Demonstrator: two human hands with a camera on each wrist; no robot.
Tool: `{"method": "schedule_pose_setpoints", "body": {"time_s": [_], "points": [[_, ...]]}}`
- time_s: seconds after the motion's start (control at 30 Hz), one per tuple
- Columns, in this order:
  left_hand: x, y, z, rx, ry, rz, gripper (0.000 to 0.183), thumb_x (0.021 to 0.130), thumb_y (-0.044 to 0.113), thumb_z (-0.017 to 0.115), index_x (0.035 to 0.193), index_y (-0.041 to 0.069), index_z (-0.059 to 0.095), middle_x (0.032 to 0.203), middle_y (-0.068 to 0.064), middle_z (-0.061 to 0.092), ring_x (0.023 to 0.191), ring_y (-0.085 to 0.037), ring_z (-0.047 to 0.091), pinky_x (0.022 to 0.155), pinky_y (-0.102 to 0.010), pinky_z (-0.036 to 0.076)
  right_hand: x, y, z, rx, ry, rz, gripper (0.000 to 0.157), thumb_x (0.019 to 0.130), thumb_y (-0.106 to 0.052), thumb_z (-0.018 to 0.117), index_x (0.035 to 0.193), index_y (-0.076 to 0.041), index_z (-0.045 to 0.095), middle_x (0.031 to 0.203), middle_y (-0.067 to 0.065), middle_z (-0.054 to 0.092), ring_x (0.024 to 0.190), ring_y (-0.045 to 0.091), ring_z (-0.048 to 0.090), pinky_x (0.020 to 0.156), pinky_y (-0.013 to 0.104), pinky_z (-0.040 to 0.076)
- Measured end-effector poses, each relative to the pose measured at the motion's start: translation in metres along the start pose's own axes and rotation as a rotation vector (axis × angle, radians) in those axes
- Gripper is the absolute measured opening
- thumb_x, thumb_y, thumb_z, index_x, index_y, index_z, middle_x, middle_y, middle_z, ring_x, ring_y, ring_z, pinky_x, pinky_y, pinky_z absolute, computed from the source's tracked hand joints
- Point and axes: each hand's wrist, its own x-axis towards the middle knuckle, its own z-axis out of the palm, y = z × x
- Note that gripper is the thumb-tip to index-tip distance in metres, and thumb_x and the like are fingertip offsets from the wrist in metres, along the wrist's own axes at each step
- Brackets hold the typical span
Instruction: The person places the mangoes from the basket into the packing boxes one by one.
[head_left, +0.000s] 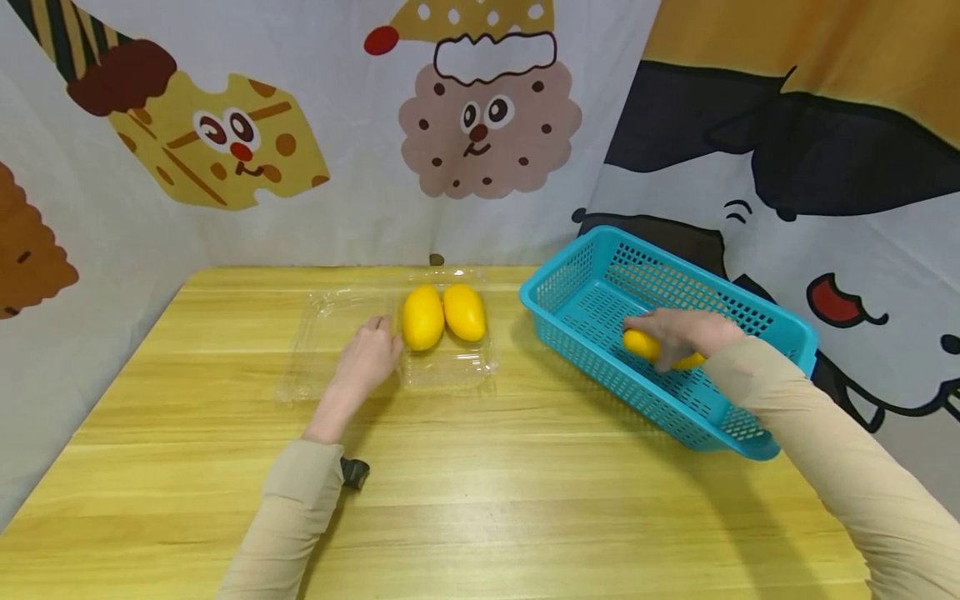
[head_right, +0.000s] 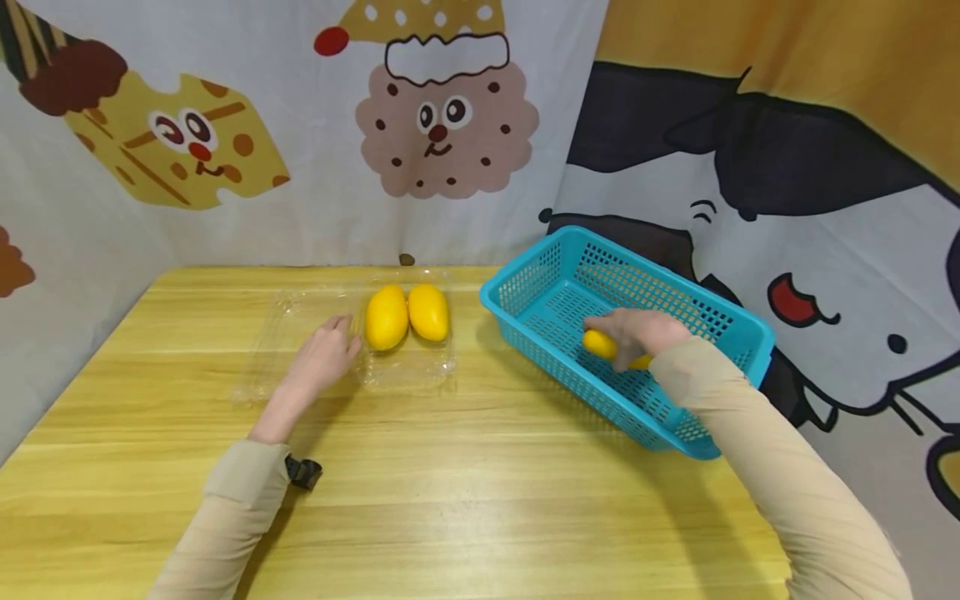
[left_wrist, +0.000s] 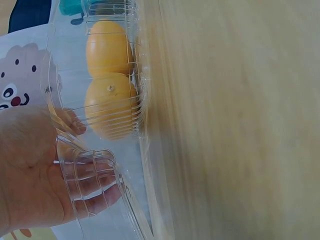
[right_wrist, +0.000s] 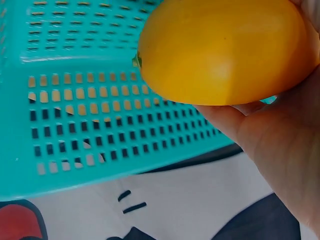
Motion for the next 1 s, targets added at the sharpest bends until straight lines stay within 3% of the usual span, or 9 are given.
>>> {"method": "schedule_pose_setpoints", "body": {"time_s": [0.3,0.57,0.73,1.0], "points": [[0.000,-0.001,0.002,0.012,0.028,0.016,0.050,0.097,0.017,0.048,0.135,-0.015,0.039,0.133,-0.036,0.047,0.117,-0.049,0.053,0.094,-0.054,0.049,-0.005,-0.006,-0.020,0.008,0.132,-0.066,0.059,0.070,-0.011,0.076,0.121,-0.022,0.047,0.108,0.007,0.060,0.086,0.025,0.051,0.066,0.037,0.047],[0.000,-0.001,0.003,0.017,0.036,0.021,0.050,0.097,0.017,0.048,0.135,-0.016,0.039,0.132,-0.036,0.048,0.117,-0.049,0.053,0.094,-0.053,0.049,-0.007,-0.017,-0.037,0.015,0.179,-0.118,0.063,0.070,-0.010,0.074,0.125,-0.018,0.044,0.113,0.012,0.058,0.088,0.026,0.052,0.070,0.038,0.047],[0.000,-0.002,0.002,0.009,0.020,0.003,0.052,0.098,0.019,0.048,0.136,-0.014,0.038,0.134,-0.035,0.046,0.120,-0.048,0.051,0.097,-0.054,0.048,-0.007,-0.031,-0.047,0.018,0.208,-0.142,0.064,0.070,-0.008,0.073,0.126,-0.017,0.043,0.117,0.014,0.057,0.090,0.027,0.052,0.073,0.040,0.047],[0.001,-0.001,0.003,0.011,0.014,-0.003,0.053,0.098,0.020,0.048,0.137,-0.014,0.038,0.136,-0.034,0.046,0.120,-0.048,0.051,0.097,-0.054,0.047,-0.002,-0.059,-0.061,0.008,0.251,-0.182,0.061,0.071,-0.005,0.072,0.123,-0.019,0.043,0.109,0.008,0.056,0.087,0.026,0.051,0.075,0.040,0.047]]}}
